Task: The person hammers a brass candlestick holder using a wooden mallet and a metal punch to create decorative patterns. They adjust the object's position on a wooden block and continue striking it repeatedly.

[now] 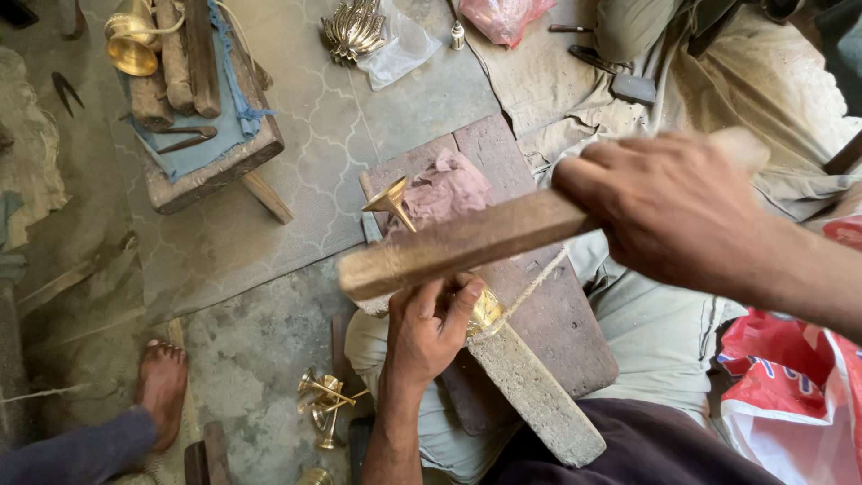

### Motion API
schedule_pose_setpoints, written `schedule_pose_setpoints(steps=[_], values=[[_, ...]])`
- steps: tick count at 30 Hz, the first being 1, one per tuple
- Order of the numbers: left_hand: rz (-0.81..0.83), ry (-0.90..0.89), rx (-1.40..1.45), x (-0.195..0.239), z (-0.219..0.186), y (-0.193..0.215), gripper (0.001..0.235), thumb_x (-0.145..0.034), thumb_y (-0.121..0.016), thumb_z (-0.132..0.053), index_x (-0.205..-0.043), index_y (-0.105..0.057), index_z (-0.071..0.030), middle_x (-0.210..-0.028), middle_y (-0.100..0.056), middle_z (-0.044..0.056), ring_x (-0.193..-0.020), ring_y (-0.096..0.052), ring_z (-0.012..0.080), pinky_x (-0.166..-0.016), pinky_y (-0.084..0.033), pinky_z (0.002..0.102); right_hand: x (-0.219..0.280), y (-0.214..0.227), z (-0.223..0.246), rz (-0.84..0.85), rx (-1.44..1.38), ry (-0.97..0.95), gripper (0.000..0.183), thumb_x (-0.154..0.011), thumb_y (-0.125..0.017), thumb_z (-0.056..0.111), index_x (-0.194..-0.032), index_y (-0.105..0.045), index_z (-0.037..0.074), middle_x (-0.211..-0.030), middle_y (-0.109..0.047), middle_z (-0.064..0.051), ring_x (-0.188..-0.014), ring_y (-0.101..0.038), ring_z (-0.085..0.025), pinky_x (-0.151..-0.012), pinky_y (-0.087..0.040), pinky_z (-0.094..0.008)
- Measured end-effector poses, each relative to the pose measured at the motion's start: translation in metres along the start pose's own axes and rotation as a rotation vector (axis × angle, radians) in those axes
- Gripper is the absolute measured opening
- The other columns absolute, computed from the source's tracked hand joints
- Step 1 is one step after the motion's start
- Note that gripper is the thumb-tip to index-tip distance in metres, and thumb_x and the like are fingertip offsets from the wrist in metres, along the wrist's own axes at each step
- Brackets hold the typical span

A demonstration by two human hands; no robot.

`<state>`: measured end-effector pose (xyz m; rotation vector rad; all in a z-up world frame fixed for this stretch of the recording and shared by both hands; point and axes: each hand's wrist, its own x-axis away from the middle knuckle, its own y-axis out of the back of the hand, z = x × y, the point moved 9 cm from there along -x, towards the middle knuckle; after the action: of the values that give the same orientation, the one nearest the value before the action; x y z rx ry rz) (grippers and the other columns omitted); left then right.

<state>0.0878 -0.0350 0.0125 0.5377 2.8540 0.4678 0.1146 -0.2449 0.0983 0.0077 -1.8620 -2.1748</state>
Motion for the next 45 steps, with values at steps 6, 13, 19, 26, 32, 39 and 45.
schedule_pose_setpoints(steps=[6,13,19,26,32,39,45], values=[[-0.028,0.008,0.005,0.002,-0.001,0.004,0.021,-0.102,-0.068,-0.017,-0.112,-0.062,-0.001,-0.083,-0.073,0.005,-0.065,-0.068,0.0100,-0.055,-0.053,0.027,-0.008,-0.009,-0.010,0.022,-0.320,-0.065,0.028,-0.085,-0.070,0.009,-0.108,-0.054,0.014,-0.073,-0.064,-0.007,-0.067,-0.063,-0.026,-0.063,-0.053,-0.044],[-0.033,-0.012,0.012,0.003,-0.001,0.003,0.020,-0.102,-0.069,-0.017,-0.112,-0.062,-0.001,-0.082,-0.071,0.005,-0.065,-0.066,0.0106,-0.055,-0.052,0.027,-0.008,-0.005,-0.009,-0.076,-0.487,0.034,0.032,-0.074,-0.069,0.004,-0.102,-0.054,0.006,-0.077,-0.063,-0.013,-0.072,-0.067,-0.034,-0.063,-0.052,-0.048],[-0.050,-0.044,0.014,0.003,-0.003,0.005,0.021,-0.102,-0.069,-0.017,-0.113,-0.062,-0.001,-0.084,-0.071,0.005,-0.069,-0.068,0.0103,-0.059,-0.054,0.026,-0.006,0.000,-0.004,-0.128,-0.486,0.042,0.035,-0.075,-0.071,0.008,-0.107,-0.057,0.009,-0.081,-0.065,-0.009,-0.077,-0.067,-0.032,-0.071,-0.053,-0.047],[-0.050,0.000,0.035,0.006,0.002,0.003,0.021,-0.101,-0.069,-0.016,-0.115,-0.064,-0.001,-0.085,-0.072,0.004,-0.068,-0.068,0.0098,-0.057,-0.054,0.026,-0.005,0.005,0.000,-0.163,-0.325,0.073,0.030,-0.070,-0.067,0.004,-0.098,-0.056,0.008,-0.083,-0.063,-0.011,-0.079,-0.065,-0.035,-0.068,-0.052,-0.049],[-0.024,-0.012,0.019,0.006,0.004,0.001,0.015,-0.103,-0.070,-0.016,-0.108,-0.065,-0.003,-0.085,-0.075,0.004,-0.066,-0.068,0.0095,-0.054,-0.052,0.026,-0.003,-0.001,0.004,-0.140,0.018,0.092,0.025,-0.079,-0.069,0.006,-0.101,-0.059,0.013,-0.081,-0.064,-0.008,-0.077,-0.066,-0.029,-0.074,-0.049,-0.052],[-0.048,0.001,0.044,0.005,0.000,0.004,0.023,-0.101,-0.069,-0.015,-0.119,-0.063,-0.001,-0.086,-0.073,0.004,-0.070,-0.069,0.0093,-0.056,-0.054,0.025,-0.003,-0.003,0.006,-0.131,-0.030,0.147,0.022,-0.077,-0.065,0.004,-0.095,-0.054,0.010,-0.075,-0.060,-0.007,-0.065,-0.060,-0.025,-0.062,-0.050,-0.045],[-0.024,0.031,0.065,0.005,0.003,0.003,0.017,-0.103,-0.070,-0.016,-0.111,-0.065,-0.002,-0.084,-0.074,0.004,-0.067,-0.067,0.0087,-0.056,-0.053,0.025,-0.003,-0.010,-0.007,0.005,-0.113,-0.001,0.019,-0.081,-0.065,0.006,-0.094,-0.053,0.009,-0.074,-0.059,-0.008,-0.062,-0.060,-0.026,-0.057,-0.050,-0.045]])
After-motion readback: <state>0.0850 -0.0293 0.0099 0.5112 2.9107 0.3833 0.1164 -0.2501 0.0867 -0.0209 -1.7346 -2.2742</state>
